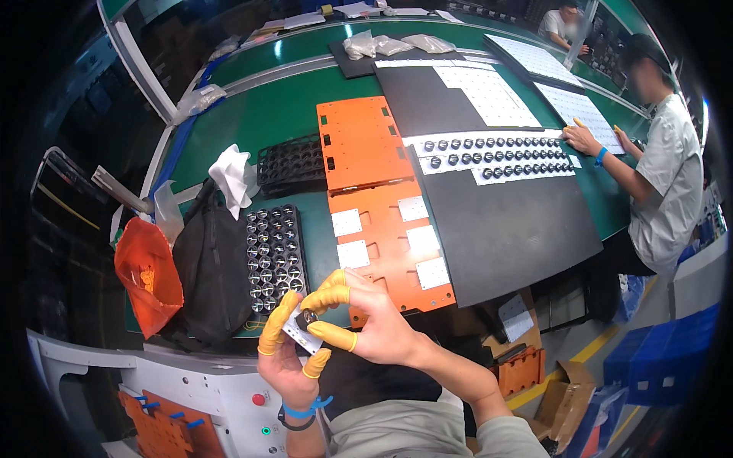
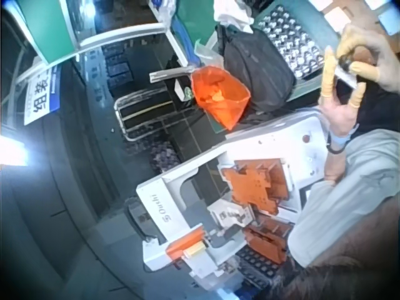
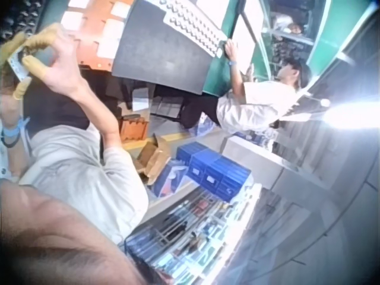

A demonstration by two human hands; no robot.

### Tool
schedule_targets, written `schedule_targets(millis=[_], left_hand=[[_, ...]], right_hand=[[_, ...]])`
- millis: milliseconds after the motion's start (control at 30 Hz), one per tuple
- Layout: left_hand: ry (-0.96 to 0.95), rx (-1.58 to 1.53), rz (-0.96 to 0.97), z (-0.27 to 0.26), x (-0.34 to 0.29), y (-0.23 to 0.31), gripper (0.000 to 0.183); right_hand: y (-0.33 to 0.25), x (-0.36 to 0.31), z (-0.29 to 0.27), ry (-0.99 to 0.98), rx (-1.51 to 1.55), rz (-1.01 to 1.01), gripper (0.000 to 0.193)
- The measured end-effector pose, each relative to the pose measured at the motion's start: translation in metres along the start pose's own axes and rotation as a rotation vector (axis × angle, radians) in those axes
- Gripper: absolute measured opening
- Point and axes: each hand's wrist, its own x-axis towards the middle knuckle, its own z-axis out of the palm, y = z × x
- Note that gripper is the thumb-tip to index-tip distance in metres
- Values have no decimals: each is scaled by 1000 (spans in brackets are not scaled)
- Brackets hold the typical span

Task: The person assembles small cylindrical components into an orange plastic tray by hand. They pick up each component, place it into a designated slot, and then move the tray to a machine for processing. The person repeats this process for multiple components throughout the clip.

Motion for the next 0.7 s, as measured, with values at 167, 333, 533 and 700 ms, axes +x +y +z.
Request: schedule_targets(millis=[167, 333, 533, 700], left_hand=[[-41, -62, -93, 2, 2, -1, 76], [-69, -130, -161, 2, 1, -6, 78], [-110, -289, -345, 1, 3, -5, 79], [-180, -352, -411, -3, 8, -10, 76]], right_hand=[[5, -4, -10, 2, -104, -129, 31], [7, -7, -18, -22, -148, -186, 33], [4, -5, -24, -49, -242, -177, 38], [6, -12, -25, -30, -283, -135, 39]])
